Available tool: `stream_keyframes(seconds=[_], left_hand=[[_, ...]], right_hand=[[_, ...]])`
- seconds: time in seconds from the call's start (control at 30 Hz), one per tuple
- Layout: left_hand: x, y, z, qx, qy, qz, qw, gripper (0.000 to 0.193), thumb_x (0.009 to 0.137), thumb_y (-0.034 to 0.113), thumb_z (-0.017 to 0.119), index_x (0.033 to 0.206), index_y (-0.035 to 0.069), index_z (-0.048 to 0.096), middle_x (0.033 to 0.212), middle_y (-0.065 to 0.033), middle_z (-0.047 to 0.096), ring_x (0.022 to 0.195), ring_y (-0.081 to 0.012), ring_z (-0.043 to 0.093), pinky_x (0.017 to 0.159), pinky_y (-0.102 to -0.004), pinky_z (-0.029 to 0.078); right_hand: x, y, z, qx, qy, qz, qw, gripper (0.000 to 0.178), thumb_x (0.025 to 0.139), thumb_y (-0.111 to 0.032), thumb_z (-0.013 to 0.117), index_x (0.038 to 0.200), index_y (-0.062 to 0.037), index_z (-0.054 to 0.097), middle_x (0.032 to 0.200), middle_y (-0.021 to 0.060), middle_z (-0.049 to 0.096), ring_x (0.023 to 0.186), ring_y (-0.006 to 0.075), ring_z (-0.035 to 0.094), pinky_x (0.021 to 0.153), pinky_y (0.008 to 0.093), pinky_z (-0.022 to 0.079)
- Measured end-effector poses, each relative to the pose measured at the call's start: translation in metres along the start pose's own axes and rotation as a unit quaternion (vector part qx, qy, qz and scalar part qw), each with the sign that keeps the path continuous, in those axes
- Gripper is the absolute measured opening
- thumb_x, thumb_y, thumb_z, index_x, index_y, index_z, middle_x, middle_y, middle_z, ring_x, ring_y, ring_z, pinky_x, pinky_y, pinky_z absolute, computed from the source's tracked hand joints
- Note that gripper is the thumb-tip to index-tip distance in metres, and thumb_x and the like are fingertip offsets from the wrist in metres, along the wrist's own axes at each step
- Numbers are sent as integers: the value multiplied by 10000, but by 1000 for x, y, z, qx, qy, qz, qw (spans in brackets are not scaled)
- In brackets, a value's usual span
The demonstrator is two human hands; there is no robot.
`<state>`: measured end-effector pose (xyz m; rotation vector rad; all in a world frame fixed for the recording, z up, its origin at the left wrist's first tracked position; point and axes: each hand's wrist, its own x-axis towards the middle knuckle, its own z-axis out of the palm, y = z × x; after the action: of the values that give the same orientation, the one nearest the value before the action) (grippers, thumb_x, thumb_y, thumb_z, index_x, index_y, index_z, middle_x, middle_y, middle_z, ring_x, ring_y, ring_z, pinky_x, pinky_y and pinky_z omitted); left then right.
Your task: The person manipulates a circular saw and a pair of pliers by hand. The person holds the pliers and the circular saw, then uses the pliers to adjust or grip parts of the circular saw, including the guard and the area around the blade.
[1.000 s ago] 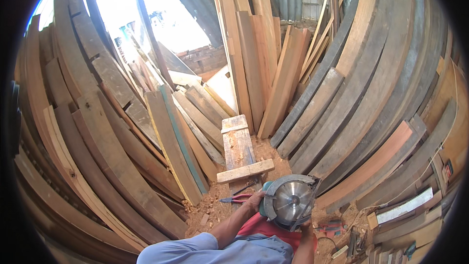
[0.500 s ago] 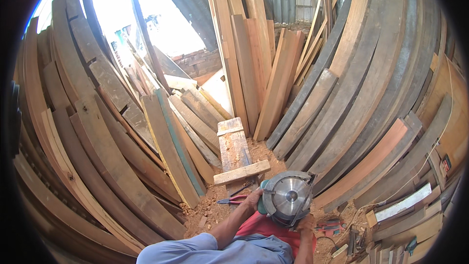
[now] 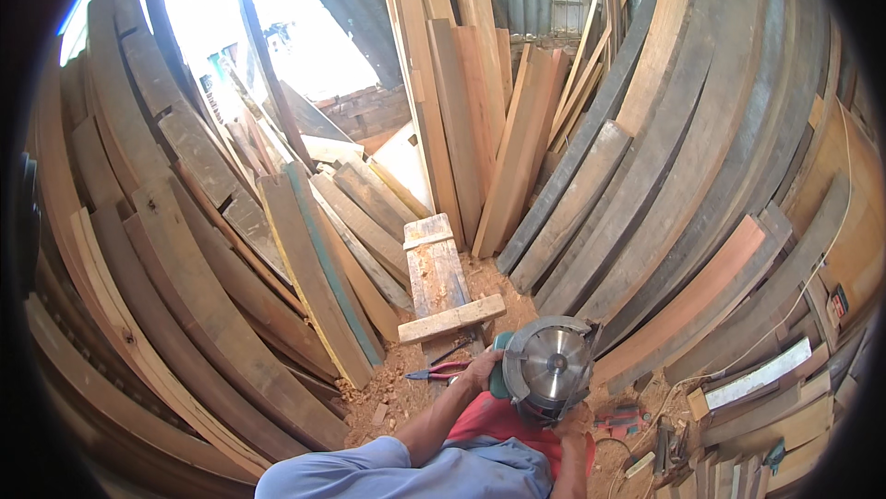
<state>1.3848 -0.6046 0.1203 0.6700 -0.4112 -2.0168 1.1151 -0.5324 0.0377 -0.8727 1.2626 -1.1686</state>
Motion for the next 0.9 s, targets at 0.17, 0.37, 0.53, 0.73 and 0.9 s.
stream_keyframes(seconds=[0.17,0.37,0.53,0.73,0.9], left_hand=[[0,-1,-2,-36,1,-23,999,360,892,100,588,1230,-22,607,1106,-157,709,928,-252,723,824,-435,608],[3,-4,-12,-35,2,-10,999,369,889,105,592,1236,-16,604,1117,-155,705,931,-256,721,851,-438,601],[6,-7,-24,-47,27,-24,998,364,896,137,608,1228,-13,607,1118,-146,704,940,-261,716,867,-440,596],[18,-13,-54,-88,54,-27,994,337,910,192,631,1188,1,634,1106,-135,706,948,-251,708,884,-435,586],[9,-11,-51,-104,58,-29,992,327,899,185,630,1176,12,645,1083,-124,716,923,-238,714,867,-419,593]], right_hand=[[5,-2,6,-82,6,-45,996,237,854,-120,609,1060,-24,674,1077,85,715,945,259,682,843,372,539],[4,-2,2,-236,-3,-142,961,223,855,-107,597,1041,-20,682,1072,84,717,937,259,682,839,368,537],[-27,-65,23,-187,-32,-113,975,177,822,-12,592,970,-19,689,1004,75,716,882,226,672,812,345,527],[-37,-54,12,85,-55,-28,994,105,893,-41,556,901,-27,661,759,2,603,639,101,512,616,273,437],[-37,-78,32,4,1,-5,1000,133,948,-80,535,930,-17,650,704,-12,531,586,78,444,551,237,368]])
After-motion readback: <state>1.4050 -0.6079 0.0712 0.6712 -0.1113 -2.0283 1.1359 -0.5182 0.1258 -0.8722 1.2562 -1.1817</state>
